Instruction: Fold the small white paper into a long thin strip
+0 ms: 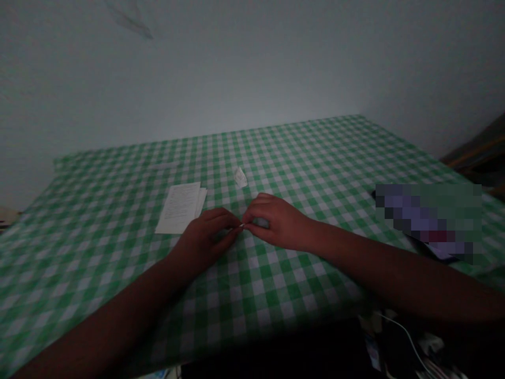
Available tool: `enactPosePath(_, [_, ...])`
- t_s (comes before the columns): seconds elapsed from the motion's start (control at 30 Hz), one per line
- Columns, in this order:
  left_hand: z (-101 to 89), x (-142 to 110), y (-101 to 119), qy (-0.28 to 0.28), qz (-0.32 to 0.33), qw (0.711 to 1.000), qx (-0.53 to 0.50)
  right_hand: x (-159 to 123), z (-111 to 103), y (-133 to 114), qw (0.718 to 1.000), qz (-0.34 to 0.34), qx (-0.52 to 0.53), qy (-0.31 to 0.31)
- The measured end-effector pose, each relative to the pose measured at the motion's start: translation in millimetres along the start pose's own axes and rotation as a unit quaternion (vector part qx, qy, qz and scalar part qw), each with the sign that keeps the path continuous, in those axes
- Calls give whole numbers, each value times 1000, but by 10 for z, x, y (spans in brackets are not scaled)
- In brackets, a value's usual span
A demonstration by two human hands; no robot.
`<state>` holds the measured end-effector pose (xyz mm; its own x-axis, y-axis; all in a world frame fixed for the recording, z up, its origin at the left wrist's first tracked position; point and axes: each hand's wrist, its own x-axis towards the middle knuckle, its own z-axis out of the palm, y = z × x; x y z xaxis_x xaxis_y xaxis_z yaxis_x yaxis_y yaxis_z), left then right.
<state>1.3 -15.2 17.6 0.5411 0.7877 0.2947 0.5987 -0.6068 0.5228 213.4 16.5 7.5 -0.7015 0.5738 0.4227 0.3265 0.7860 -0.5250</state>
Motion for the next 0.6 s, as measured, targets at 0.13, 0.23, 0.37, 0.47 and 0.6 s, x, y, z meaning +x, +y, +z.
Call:
enactPosePath(0.13, [-9, 6, 7, 17, 6, 1000, -23, -6, -11, -10, 1000, -4, 2, 9])
enactPosePath(0.23, [-3, 5, -1, 29, 4, 999, -40, -6, -9, -14, 1000, 1, 15, 23])
enactPosePath(0.37, [-1, -4, -21, 50, -1, 998, -50, -7, -8, -12, 998, 23, 36, 46])
enactPosePath(0.47, [-22, -5, -26, 67, -25, 997, -31, -6, -18, -3, 995, 59, 61, 59])
enactPosePath(0.6, [-43, -14, -47, 92, -66, 993, -24, -1, -35, -1, 988, 93, 102, 73])
